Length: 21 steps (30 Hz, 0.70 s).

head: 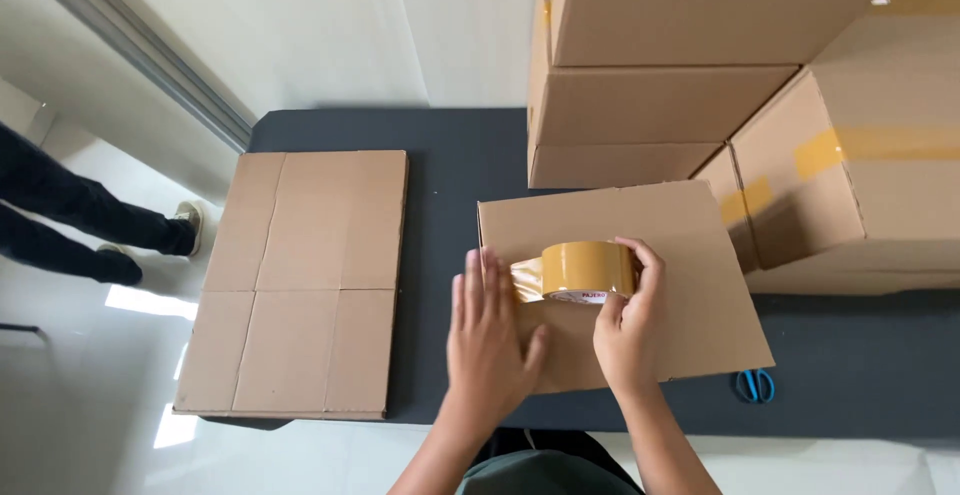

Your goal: The person assembles cardboard boxes by hand, seals the bottoms with tape, and then stacks the completed boxes on a table.

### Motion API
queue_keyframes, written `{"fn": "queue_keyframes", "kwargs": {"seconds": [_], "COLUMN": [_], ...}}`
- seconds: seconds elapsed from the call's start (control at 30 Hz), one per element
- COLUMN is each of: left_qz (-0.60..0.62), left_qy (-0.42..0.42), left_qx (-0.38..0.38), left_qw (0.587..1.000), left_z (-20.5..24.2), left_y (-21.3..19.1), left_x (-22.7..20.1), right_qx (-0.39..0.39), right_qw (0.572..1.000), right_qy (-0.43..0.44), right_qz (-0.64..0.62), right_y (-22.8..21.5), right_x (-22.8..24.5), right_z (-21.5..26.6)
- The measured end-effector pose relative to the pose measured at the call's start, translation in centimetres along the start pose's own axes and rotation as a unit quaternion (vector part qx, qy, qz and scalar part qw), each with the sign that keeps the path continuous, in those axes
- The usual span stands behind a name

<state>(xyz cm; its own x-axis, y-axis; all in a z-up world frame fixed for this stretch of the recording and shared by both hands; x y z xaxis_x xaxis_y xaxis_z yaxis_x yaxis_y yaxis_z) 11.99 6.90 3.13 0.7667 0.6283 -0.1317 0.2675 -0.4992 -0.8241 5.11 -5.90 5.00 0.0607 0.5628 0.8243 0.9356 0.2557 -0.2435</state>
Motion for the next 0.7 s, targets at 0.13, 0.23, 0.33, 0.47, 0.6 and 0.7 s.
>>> {"fn": "queue_keyframes", "kwargs": {"seconds": [0.13, 0.23, 0.33, 0.47, 0.6, 0.7], "left_qz": [-0.045, 0.007, 0.081, 0.173, 0.252, 0.271], "left_qy": [0.036, 0.046, 0.023, -0.014, -0.061, -0.096], "left_qx": [-0.003, 0.005, 0.044, 0.055, -0.015, -0.167], "left_qw": [0.998, 0.999, 0.996, 0.983, 0.966, 0.943], "left_z": [-0.6, -0.8, -0.6, 0.7, 2.4, 2.5], "left_y": [0.9, 0.6, 0.3, -0.5, -2.0, -4.7], "left_x": [-1.6, -1.6, -1.4, -1.4, -2.2, -5.0], "right_qx": [0.001, 0.0, 0.006, -0.004, -0.305, -0.296], "right_qw": [1.0, 0.998, 0.997, 0.998, 0.943, 0.923], "right_qy": [0.007, 0.03, -0.009, -0.033, -0.087, 0.024], "right_qz": [0.028, 0.05, 0.076, 0.06, 0.102, 0.245], "right_y": [0.2, 0.0, -1.1, -5.5, -13.2, -17.2], "right_x": [-0.9, -1.5, -1.4, -0.2, -3.9, -18.6], "right_z": [0.4, 0.6, 1.1, 1.6, 3.3, 6.0]}}
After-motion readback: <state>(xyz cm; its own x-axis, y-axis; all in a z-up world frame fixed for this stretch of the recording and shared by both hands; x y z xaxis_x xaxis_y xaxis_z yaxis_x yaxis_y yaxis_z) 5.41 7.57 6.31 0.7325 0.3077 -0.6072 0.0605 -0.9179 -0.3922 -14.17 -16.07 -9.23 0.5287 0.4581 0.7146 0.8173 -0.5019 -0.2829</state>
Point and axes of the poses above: each hand's wrist, its own z-axis away from the middle knuckle, its own y-axis out of the palm, x = y × z, the point moved 4 cm from there along -z, towards the middle knuckle, and after that the axes turned 14 degrees about -x, right-handed, at the moved point
